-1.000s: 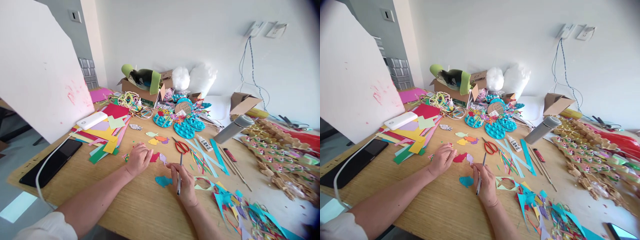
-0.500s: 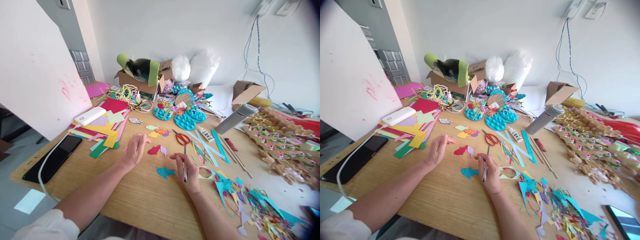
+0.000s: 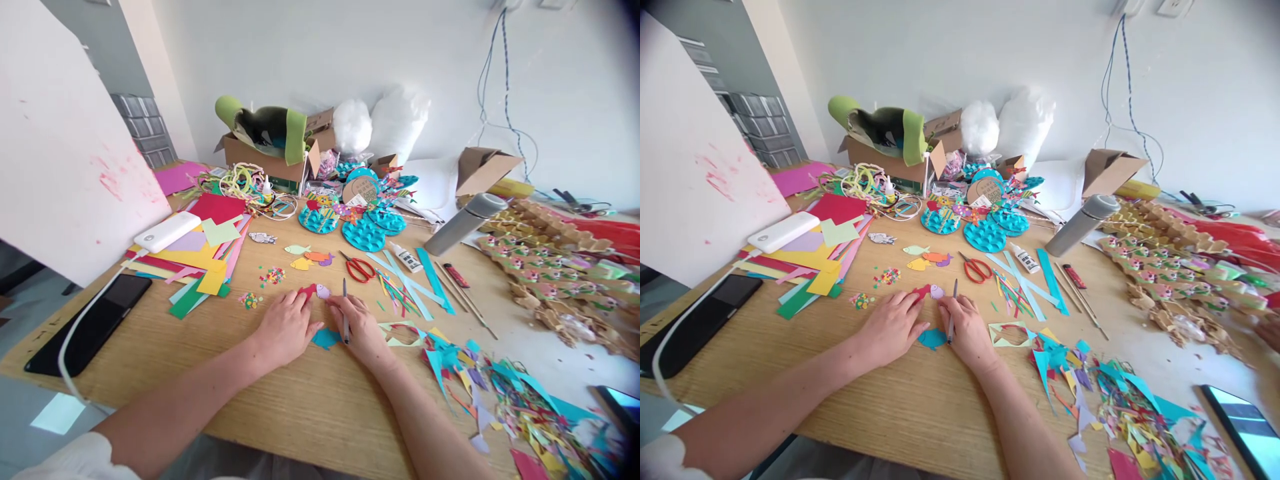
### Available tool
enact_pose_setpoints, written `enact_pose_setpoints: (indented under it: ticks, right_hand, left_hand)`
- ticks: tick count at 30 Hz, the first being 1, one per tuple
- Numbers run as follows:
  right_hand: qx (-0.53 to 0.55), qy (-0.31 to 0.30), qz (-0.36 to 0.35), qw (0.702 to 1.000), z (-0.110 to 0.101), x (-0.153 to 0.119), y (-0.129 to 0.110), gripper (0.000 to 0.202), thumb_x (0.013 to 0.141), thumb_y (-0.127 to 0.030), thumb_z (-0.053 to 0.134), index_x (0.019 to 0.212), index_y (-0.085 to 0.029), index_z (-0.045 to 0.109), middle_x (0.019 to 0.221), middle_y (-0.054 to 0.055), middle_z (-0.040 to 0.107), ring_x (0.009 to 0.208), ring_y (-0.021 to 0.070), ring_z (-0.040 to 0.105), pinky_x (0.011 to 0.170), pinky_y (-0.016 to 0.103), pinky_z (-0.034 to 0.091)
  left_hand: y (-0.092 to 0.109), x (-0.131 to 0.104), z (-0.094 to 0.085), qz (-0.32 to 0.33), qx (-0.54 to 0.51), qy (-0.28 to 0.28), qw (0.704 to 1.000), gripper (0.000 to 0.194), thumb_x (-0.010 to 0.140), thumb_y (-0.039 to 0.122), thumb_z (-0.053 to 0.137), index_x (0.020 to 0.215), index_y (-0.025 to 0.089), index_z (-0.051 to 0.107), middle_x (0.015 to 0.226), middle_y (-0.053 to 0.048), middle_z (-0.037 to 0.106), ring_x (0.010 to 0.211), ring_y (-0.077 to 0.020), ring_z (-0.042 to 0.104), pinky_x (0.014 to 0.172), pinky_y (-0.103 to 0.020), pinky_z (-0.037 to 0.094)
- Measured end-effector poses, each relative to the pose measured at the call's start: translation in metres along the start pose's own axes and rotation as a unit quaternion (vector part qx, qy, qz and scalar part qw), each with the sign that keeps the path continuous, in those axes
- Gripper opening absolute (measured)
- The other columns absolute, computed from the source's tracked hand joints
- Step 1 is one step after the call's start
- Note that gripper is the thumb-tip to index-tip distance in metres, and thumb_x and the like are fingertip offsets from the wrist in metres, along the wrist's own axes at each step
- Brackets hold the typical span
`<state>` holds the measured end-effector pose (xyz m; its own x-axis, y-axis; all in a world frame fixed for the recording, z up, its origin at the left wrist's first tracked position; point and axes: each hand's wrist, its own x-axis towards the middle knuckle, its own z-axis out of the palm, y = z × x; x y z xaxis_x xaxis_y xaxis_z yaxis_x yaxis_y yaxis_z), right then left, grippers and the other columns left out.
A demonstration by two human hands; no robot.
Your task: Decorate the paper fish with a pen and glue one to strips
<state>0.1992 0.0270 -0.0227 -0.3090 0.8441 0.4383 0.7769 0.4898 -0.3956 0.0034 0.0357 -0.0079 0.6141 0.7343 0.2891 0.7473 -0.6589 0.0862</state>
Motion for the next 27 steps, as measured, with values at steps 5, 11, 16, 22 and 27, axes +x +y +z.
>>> enact_pose_setpoints:
  ticks: [5,11,16,22,27]
  right_hand:
    - [-0.017,0.010,-0.018,1.000,0.007,-0.001,0.012,0.028,0.095,-0.018,0.044,0.120,-0.022,0.055,0.116,0.012,0.069,0.111,0.0252,0.064,0.102,0.051,0.045]
    - [-0.030,0.019,-0.008,0.999,0.015,0.000,0.019,0.029,0.095,-0.019,0.046,0.121,-0.023,0.056,0.119,0.012,0.068,0.120,0.0272,0.058,0.102,0.053,0.045]
    - [-0.006,0.001,-0.002,1.000,0.010,0.003,0.015,0.030,0.096,-0.018,0.044,0.125,-0.023,0.053,0.127,0.011,0.064,0.127,0.0265,0.052,0.106,0.055,0.038]
    - [0.039,-0.007,-0.042,0.998,-0.003,0.003,0.004,0.037,0.088,-0.006,0.044,0.118,-0.023,0.059,0.108,0.010,0.069,0.124,0.0267,0.052,0.101,0.051,0.044]
    - [0.023,-0.020,-0.039,0.999,0.000,0.000,0.005,0.037,0.087,-0.005,0.045,0.114,-0.023,0.062,0.100,0.009,0.070,0.113,0.0269,0.059,0.100,0.052,0.044]
  left_hand:
    - [-0.005,-0.001,0.002,0.021,-0.028,-0.005,0.999,0.037,0.096,0.040,0.044,0.108,0.011,0.064,0.112,-0.016,0.065,0.108,-0.0304,0.057,0.089,-0.045,0.045]
    - [-0.009,-0.001,-0.001,0.046,-0.068,-0.002,0.997,0.029,0.095,0.035,0.049,0.104,0.013,0.065,0.112,-0.014,0.066,0.114,-0.0295,0.057,0.093,-0.045,0.045]
    - [-0.012,0.001,-0.001,0.039,-0.087,-0.016,0.995,0.027,0.096,0.032,0.047,0.106,0.013,0.065,0.114,-0.013,0.067,0.112,-0.0268,0.059,0.095,-0.043,0.045]
    - [-0.017,0.004,-0.002,0.025,-0.125,-0.005,0.992,0.026,0.098,0.025,0.041,0.098,0.016,0.066,0.102,-0.010,0.070,0.104,-0.0243,0.063,0.093,-0.042,0.048]
    - [-0.015,0.003,0.001,0.033,-0.128,0.000,0.991,0.026,0.097,0.025,0.043,0.093,0.016,0.067,0.097,-0.010,0.071,0.101,-0.0252,0.063,0.090,-0.043,0.049]
